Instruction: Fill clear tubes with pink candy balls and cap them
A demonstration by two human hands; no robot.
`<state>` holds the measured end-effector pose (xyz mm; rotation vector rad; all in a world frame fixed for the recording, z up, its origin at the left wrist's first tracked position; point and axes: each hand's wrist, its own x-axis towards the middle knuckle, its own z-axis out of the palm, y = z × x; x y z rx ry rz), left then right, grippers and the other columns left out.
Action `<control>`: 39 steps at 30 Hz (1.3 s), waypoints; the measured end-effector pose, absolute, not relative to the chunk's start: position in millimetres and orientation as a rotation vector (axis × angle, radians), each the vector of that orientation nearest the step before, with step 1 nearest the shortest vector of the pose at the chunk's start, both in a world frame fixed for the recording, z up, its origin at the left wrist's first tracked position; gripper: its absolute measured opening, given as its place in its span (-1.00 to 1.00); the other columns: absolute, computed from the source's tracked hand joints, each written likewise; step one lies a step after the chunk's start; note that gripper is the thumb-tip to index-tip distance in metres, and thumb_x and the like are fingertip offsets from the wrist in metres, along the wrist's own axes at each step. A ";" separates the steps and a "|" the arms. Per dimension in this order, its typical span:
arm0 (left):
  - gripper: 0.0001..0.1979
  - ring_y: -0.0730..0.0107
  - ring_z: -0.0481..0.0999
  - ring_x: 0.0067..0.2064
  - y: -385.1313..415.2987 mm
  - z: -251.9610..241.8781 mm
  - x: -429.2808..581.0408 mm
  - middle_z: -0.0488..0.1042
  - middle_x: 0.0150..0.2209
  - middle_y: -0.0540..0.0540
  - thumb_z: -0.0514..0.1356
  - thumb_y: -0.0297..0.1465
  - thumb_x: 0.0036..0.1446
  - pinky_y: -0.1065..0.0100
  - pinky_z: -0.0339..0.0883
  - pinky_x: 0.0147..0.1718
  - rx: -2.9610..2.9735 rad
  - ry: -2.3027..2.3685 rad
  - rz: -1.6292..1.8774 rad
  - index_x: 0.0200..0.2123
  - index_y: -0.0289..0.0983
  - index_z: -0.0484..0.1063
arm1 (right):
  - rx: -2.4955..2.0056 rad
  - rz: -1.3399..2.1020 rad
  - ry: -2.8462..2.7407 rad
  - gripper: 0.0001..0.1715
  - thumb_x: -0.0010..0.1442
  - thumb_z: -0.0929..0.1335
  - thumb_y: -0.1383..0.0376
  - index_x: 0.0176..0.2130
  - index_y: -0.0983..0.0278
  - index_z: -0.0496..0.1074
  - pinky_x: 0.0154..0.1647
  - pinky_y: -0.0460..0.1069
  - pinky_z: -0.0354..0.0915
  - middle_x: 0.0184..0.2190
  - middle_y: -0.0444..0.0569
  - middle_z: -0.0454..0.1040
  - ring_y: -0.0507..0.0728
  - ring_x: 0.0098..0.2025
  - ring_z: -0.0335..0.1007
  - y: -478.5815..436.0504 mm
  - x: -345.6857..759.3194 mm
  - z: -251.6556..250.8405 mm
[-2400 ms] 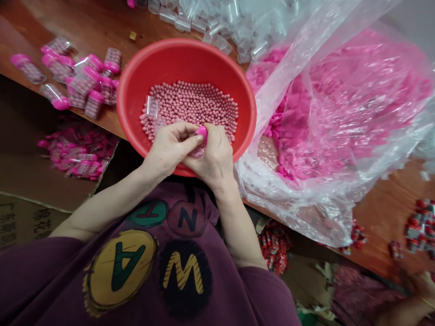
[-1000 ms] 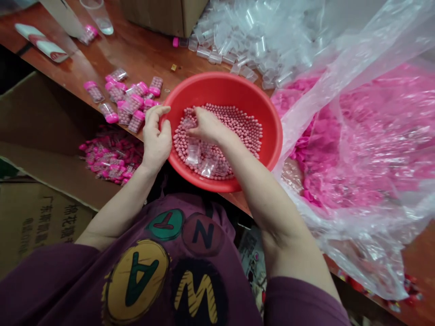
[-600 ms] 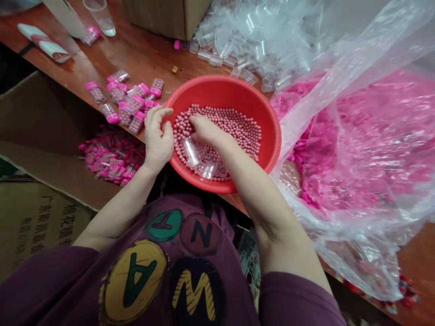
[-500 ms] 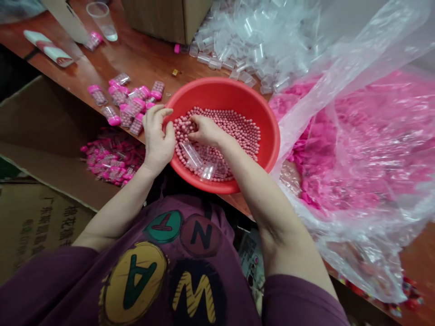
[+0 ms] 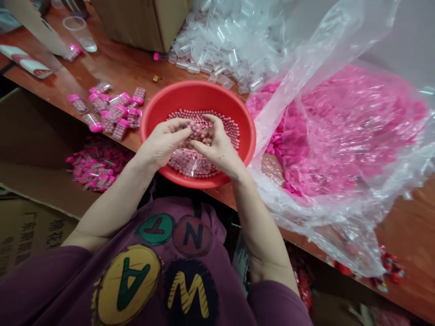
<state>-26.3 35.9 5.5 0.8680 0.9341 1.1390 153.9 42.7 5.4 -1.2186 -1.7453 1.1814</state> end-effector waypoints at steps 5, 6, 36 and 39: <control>-0.79 0.35 0.68 -0.22 28.0 10.4 -25.0 0.74 -0.11 -0.14 0.24 -0.54 0.28 0.38 0.57 -0.34 0.777 0.823 0.932 -0.12 -0.28 0.67 | -1.084 1.363 -1.942 -0.29 0.30 0.49 0.17 0.36 0.04 0.31 -0.15 0.03 0.46 -0.15 -0.14 0.49 0.11 -0.16 0.47 36.1 191.0 22.8; -0.76 0.34 0.68 -0.23 27.4 9.5 -24.5 0.74 -0.13 -0.13 0.22 -0.57 0.25 0.37 0.57 -0.33 0.802 0.823 0.920 -0.15 -0.28 0.69 | -1.050 1.405 -1.956 -0.35 0.30 0.50 0.17 0.31 0.06 0.37 -0.14 0.01 0.45 -0.14 -0.14 0.49 0.10 -0.16 0.46 36.9 194.5 24.0; -0.90 0.41 0.55 -0.25 12.1 16.2 -25.6 0.69 -0.23 0.00 0.47 -0.39 0.16 0.48 0.49 -0.48 0.693 1.135 1.055 -0.23 -0.09 0.78 | -1.774 0.248 -1.395 -0.50 0.61 0.10 0.25 0.19 0.17 0.54 0.33 0.14 0.45 0.09 0.11 0.64 0.19 0.16 0.61 19.9 265.3 -23.7; -0.89 0.40 0.55 -0.19 9.7 19.7 -25.2 0.70 -0.23 0.07 0.52 -0.35 0.10 0.46 0.50 -0.45 0.693 1.158 1.054 -0.27 -0.01 0.78 | -2.139 0.202 -1.200 -0.43 0.44 0.12 0.44 0.20 0.37 0.54 0.35 0.15 0.44 0.13 0.25 0.65 0.21 0.20 0.60 45.7 316.2 -61.1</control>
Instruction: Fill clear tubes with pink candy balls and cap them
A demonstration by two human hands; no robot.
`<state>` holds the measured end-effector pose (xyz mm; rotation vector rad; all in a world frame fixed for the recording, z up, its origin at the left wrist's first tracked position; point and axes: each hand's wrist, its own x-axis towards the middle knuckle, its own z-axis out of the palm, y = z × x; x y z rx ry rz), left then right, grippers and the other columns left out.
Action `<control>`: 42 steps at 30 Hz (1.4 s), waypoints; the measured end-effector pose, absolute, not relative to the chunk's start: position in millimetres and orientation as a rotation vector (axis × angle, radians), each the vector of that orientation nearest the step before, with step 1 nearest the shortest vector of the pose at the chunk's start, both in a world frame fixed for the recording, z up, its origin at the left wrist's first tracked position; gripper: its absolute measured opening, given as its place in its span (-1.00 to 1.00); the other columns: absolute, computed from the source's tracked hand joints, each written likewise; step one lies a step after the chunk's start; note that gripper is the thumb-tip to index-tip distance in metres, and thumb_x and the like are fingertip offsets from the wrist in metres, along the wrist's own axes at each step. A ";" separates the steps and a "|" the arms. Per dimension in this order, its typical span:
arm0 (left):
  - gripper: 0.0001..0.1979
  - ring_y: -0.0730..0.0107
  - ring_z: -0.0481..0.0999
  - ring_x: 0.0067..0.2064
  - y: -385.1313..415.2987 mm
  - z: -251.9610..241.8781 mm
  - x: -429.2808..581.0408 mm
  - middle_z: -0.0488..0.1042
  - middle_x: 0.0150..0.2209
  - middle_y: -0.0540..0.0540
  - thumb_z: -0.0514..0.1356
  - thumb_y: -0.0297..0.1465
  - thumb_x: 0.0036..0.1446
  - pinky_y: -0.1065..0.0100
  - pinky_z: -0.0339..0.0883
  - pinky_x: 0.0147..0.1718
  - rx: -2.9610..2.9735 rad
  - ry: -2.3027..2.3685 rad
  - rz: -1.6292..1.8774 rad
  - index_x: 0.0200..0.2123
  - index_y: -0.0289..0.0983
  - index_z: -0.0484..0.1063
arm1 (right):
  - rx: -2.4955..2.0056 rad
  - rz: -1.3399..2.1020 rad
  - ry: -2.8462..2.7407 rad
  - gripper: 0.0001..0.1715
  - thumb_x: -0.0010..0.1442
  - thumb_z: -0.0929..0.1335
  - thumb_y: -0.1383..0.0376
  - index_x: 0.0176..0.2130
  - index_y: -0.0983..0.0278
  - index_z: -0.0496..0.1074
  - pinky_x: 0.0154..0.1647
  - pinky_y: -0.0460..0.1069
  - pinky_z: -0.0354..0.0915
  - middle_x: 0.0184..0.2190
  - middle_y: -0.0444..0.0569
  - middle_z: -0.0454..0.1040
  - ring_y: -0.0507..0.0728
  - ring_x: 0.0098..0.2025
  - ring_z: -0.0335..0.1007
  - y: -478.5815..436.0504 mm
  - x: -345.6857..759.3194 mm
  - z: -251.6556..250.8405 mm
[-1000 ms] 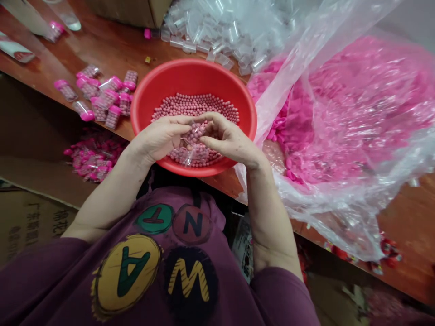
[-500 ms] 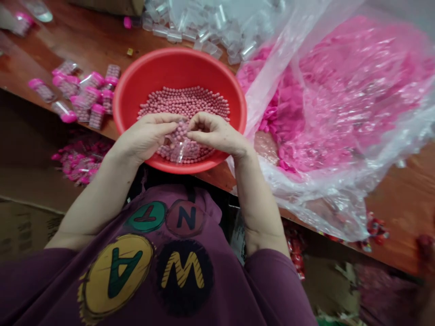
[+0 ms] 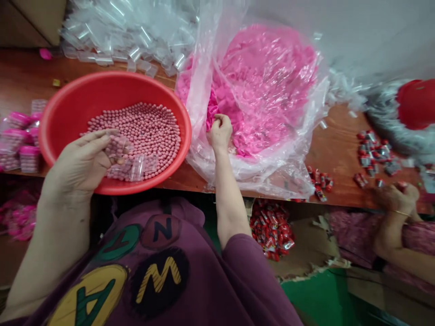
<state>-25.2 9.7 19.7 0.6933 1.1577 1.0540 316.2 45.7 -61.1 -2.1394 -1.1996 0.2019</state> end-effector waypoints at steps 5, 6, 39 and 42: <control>-0.86 0.33 0.57 -0.23 11.7 18.9 -27.1 0.71 -0.31 0.15 0.56 -0.30 0.01 0.29 0.47 -0.43 0.739 1.181 1.037 -0.33 0.06 0.75 | -2.286 0.207 -1.234 -0.61 0.39 0.28 0.31 0.08 0.36 0.59 0.39 0.26 0.42 0.13 0.35 0.62 0.33 0.24 0.55 68.8 348.9 -93.3; -0.87 0.31 0.58 -0.22 12.4 17.7 -27.6 0.72 -0.31 0.15 0.55 -0.29 0.02 0.26 0.46 -0.42 0.748 1.182 1.043 -0.34 0.06 0.75 | -2.280 0.205 -1.237 -0.63 0.37 0.30 0.30 0.05 0.34 0.59 0.39 0.27 0.42 0.12 0.34 0.62 0.33 0.23 0.55 67.8 348.8 -94.6; -0.87 0.52 0.58 -0.28 1.8 1.9 -0.8 0.60 -0.24 -0.03 0.40 -0.57 0.31 0.52 0.46 -0.33 0.575 0.743 1.031 -0.12 -0.27 0.68 | -1.014 0.012 -1.869 -0.72 0.58 0.35 0.28 0.18 0.08 0.56 0.05 0.18 0.67 -0.03 -0.01 0.67 0.18 0.01 0.66 -4.6 184.0 -21.8; -0.85 0.50 0.58 -0.28 2.2 -0.9 -0.8 0.63 -0.20 -0.04 0.36 -0.58 0.33 0.49 0.45 -0.34 0.587 0.727 1.026 -0.10 -0.25 0.66 | -1.027 0.186 -1.824 -0.66 0.57 0.38 0.26 0.26 0.08 0.54 0.04 0.16 0.67 0.01 0.01 0.68 0.18 0.02 0.66 -4.4 181.9 -15.6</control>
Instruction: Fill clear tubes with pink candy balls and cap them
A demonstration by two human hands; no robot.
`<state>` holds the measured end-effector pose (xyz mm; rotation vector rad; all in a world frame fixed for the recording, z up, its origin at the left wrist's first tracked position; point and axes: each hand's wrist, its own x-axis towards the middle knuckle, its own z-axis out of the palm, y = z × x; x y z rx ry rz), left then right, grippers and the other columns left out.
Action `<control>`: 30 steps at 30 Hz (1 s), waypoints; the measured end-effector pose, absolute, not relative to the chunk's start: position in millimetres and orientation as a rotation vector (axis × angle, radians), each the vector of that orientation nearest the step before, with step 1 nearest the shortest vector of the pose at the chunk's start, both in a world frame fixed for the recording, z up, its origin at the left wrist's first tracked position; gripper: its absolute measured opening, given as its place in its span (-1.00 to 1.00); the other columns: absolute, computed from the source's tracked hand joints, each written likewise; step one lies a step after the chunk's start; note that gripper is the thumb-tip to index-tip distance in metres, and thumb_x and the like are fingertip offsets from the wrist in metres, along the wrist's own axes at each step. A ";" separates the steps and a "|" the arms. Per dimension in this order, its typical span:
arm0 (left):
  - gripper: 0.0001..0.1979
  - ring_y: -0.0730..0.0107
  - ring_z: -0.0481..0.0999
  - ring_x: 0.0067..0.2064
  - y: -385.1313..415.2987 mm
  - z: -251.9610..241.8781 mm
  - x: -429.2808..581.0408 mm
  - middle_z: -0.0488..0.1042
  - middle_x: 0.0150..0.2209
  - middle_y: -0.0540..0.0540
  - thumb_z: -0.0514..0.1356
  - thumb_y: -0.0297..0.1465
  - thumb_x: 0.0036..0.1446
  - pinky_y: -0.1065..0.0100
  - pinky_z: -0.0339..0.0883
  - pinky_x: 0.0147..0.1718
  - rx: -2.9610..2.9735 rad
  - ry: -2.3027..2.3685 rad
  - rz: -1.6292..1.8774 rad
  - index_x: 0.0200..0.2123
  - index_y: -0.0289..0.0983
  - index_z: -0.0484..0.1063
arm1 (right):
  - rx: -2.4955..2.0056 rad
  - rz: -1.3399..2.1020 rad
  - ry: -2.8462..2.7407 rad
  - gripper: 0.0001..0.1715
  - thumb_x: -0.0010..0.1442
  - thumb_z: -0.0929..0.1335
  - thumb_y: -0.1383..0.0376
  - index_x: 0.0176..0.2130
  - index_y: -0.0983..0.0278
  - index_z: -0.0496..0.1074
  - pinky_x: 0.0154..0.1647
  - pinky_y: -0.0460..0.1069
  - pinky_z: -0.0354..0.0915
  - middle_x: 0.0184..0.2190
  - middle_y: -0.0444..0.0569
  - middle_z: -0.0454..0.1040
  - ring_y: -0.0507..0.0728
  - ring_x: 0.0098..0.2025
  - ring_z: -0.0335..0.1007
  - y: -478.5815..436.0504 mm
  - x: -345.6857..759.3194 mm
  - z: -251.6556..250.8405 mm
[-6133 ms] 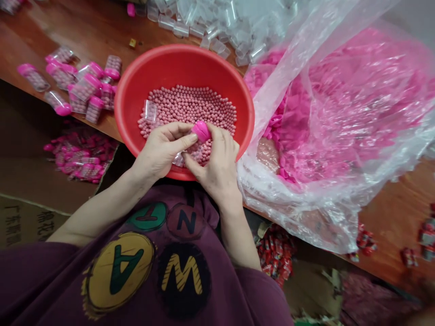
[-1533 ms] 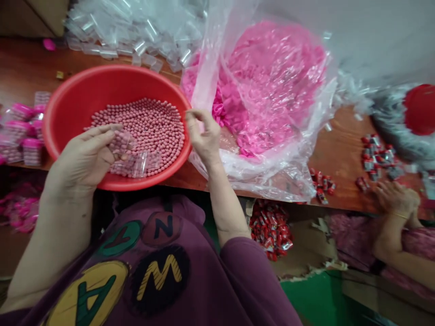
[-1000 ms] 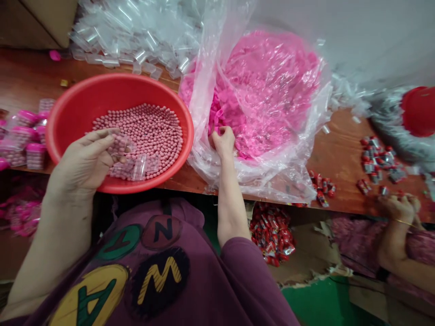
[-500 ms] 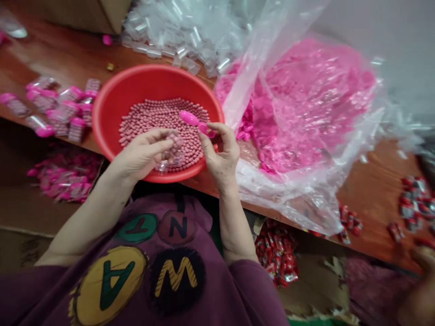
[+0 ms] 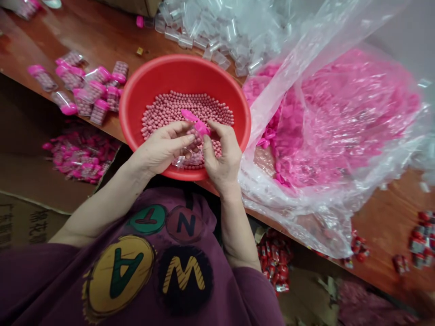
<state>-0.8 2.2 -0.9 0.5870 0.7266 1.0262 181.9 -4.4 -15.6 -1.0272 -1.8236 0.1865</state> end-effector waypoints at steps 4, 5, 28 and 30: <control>-0.83 0.45 0.60 -0.25 2.8 -1.4 -1.9 0.66 -0.18 -0.06 0.34 -0.55 0.37 0.48 0.44 -0.36 0.619 0.737 1.014 -0.04 -0.24 0.65 | -1.065 0.282 -1.788 -0.74 0.55 0.42 0.21 0.17 0.10 0.62 0.01 0.16 0.66 -0.01 -0.02 0.67 0.18 0.01 0.66 -3.3 178.3 -9.5; -0.84 0.44 0.61 -0.23 3.0 -1.2 -2.1 0.66 -0.18 -0.07 0.34 -0.54 0.37 0.48 0.43 -0.36 0.628 0.747 1.008 -0.03 -0.24 0.65 | -1.070 0.281 -1.765 -0.76 0.54 0.43 0.22 0.13 0.09 0.64 -0.01 0.15 0.66 -0.04 -0.03 0.67 0.17 -0.01 0.66 -3.5 177.4 -8.2; -0.83 0.61 0.35 -0.43 1.5 10.3 5.4 0.43 -0.38 0.06 0.25 -0.65 0.37 0.53 0.29 -0.43 0.684 0.871 1.098 -0.26 -0.31 0.54 | -1.132 0.445 -1.753 -0.78 0.47 0.47 0.31 0.04 0.11 0.72 0.03 0.10 0.61 -0.08 -0.06 0.73 0.14 -0.03 0.68 -10.3 170.6 -5.4; -0.82 0.59 0.40 -0.37 2.2 3.4 7.8 0.49 -0.34 0.04 0.24 -0.65 0.36 0.52 0.34 -0.35 0.758 0.900 1.129 -0.26 -0.31 0.52 | -1.136 0.340 -1.787 -0.78 0.47 0.46 0.34 0.03 0.14 0.72 0.04 0.11 0.63 -0.09 -0.04 0.74 0.15 -0.03 0.69 -11.4 166.2 -8.9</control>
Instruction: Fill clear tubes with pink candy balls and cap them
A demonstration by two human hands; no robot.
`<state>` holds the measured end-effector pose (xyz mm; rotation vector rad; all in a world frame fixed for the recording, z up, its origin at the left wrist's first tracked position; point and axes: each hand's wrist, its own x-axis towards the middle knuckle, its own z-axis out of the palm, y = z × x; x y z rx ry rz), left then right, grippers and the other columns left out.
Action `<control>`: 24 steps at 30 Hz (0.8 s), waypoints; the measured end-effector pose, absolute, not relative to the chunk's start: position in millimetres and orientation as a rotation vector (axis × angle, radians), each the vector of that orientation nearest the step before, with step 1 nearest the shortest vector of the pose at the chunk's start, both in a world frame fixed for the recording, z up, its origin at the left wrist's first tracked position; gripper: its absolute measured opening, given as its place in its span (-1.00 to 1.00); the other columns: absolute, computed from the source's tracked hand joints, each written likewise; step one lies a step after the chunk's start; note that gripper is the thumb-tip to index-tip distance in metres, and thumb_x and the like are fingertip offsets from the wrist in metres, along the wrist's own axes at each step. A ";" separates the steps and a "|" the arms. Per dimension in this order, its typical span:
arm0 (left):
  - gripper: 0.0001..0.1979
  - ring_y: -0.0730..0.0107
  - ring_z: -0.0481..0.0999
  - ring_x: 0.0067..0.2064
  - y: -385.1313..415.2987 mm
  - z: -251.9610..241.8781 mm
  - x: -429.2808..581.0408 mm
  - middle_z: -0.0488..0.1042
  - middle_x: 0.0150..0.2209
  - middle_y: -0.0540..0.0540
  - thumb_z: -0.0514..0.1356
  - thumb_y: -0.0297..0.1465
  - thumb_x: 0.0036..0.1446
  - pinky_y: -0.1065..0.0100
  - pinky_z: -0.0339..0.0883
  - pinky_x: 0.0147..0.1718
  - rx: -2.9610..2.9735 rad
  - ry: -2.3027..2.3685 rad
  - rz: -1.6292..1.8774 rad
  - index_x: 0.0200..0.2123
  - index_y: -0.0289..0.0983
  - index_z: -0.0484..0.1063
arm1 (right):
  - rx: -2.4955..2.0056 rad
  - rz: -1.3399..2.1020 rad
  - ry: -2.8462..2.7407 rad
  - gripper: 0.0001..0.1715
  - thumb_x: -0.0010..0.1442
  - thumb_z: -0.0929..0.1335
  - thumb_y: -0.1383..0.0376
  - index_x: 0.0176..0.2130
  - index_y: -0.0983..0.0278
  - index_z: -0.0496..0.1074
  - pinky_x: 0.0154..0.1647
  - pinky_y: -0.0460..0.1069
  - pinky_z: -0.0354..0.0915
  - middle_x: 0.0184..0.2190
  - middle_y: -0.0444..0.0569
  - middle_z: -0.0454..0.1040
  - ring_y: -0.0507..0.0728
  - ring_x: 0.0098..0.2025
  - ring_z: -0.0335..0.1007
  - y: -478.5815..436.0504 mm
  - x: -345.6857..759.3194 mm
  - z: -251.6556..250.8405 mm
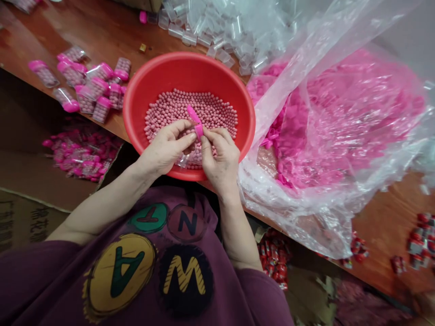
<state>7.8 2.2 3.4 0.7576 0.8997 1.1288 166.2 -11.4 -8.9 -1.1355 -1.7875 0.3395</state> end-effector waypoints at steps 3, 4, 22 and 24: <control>-0.81 0.49 0.54 -0.18 3.4 -9.5 10.9 0.61 -0.20 -0.02 0.22 -0.67 0.34 0.44 0.44 -0.09 0.926 1.001 1.195 -0.21 -0.29 0.54 | -1.120 0.208 -1.826 -0.76 0.48 0.43 0.37 0.03 0.17 0.71 0.06 0.12 0.65 -0.08 0.01 0.75 0.17 -0.01 0.71 -12.0 162.8 -15.1; -0.80 0.45 0.57 -0.12 3.5 -12.6 11.5 0.62 -0.16 -0.04 0.22 -0.68 0.32 0.40 0.45 0.00 0.977 1.030 1.214 -0.19 -0.29 0.54 | -1.106 0.189 -1.829 -0.76 0.48 0.43 0.36 0.03 0.17 0.71 0.06 0.13 0.66 -0.08 0.01 0.75 0.17 -0.01 0.72 -11.6 163.0 -16.7; -0.84 0.36 0.57 -0.08 -1.5 -2.6 4.6 0.62 -0.19 -0.05 0.24 -0.64 0.34 0.29 0.43 0.07 1.106 0.989 1.171 -0.24 -0.27 0.50 | -1.042 0.303 -1.772 -0.81 0.48 0.44 0.31 0.02 0.10 0.67 0.04 0.14 0.63 -0.08 -0.05 0.72 0.16 -0.02 0.69 -13.4 167.0 -22.7; -0.82 0.38 0.54 -0.12 -2.1 -1.0 5.7 0.58 -0.23 -0.03 0.25 -0.63 0.34 0.30 0.43 0.01 1.041 0.963 1.180 -0.29 -0.26 0.47 | -1.114 0.387 -1.733 -0.82 0.49 0.44 0.26 0.02 0.11 0.67 0.00 0.11 0.63 -0.10 -0.07 0.73 0.14 -0.06 0.69 -14.0 166.3 -21.5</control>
